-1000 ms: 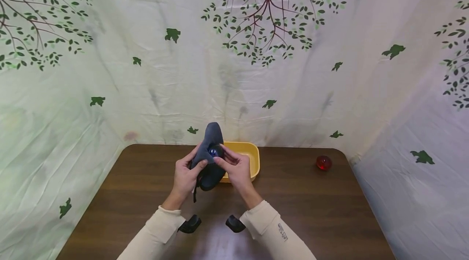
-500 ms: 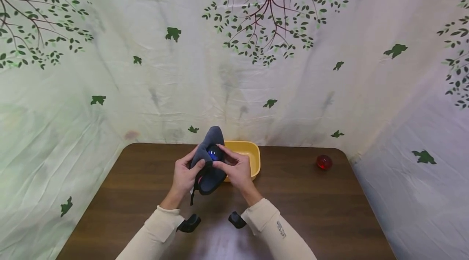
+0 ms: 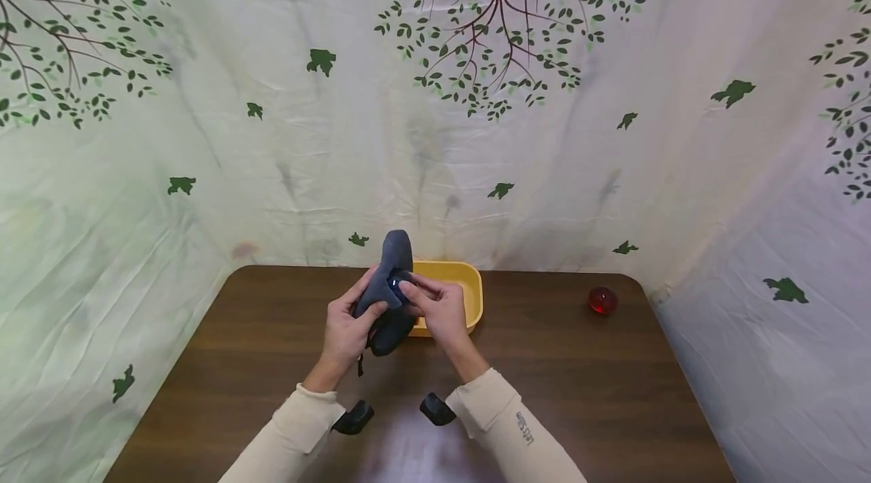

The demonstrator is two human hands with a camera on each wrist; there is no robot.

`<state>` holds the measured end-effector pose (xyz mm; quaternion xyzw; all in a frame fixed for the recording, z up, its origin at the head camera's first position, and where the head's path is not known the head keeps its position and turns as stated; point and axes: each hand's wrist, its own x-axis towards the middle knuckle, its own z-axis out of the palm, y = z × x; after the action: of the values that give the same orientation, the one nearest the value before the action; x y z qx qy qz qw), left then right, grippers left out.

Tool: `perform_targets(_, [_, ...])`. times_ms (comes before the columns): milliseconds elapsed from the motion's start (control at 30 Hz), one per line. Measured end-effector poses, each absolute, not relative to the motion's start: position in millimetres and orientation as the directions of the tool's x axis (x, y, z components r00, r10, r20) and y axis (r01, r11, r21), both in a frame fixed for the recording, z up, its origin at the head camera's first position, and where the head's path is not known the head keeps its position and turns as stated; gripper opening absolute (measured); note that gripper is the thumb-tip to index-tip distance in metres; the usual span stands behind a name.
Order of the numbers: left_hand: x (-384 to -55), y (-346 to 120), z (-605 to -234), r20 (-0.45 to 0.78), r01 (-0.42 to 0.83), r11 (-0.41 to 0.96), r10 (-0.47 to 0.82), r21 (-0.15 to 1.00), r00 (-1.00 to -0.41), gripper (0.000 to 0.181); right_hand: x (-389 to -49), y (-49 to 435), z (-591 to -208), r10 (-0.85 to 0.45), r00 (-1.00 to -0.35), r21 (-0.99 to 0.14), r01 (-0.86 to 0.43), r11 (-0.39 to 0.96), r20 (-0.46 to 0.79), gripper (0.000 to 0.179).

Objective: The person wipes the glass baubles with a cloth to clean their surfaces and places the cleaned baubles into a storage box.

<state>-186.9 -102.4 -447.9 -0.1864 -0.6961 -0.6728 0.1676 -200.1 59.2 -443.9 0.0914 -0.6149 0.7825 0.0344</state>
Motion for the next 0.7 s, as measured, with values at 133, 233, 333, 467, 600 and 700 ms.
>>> perform_targets(133, [-185.9, -101.0, -448.5, 0.363, 0.363, 0.004, -0.003, 0.932, -0.932, 0.049, -197.6, 57.7, -450.9, -0.031, -0.957, -0.933, -0.275, -0.234, 0.29, 0.039])
perform_targets(233, [-184.5, -100.0, -448.7, 0.32, 0.32, -0.001, -0.038, 0.947, -0.947, 0.044, -195.8, 57.0, -456.3, -0.029, -0.914, -0.892, -0.388, -0.231, 0.405, 0.046])
perform_targets(333, [-184.4, -98.3, -448.2, 0.315, 0.317, -0.022, -0.06, 0.948, -0.947, 0.04, -196.3, 57.5, -461.3, -0.058, -0.857, -0.843, -0.489, -0.223, 0.513, 0.05])
perform_targets(467, [-184.5, -96.7, -446.4, 0.318, 0.322, -0.072, -0.058, 0.944, -0.946, 0.04, -198.4, 57.5, -463.3, -0.076, -0.817, -0.808, -0.545, -0.225, 0.572, 0.052])
perform_targets(600, [-183.7, -97.3, -447.2, 0.345, 0.348, -0.083, -0.044, 0.934, -0.938, 0.044, -198.7, 55.9, -459.9, -0.03, -0.855, -0.837, -0.499, -0.227, 0.518, 0.048])
perform_targets(700, [-184.0, -98.5, -449.7, 0.4, 0.4, -0.069, -0.02, 0.914, -0.916, 0.05, -198.0, 53.0, -456.4, 0.011, -0.908, -0.884, -0.412, -0.221, 0.42, 0.042])
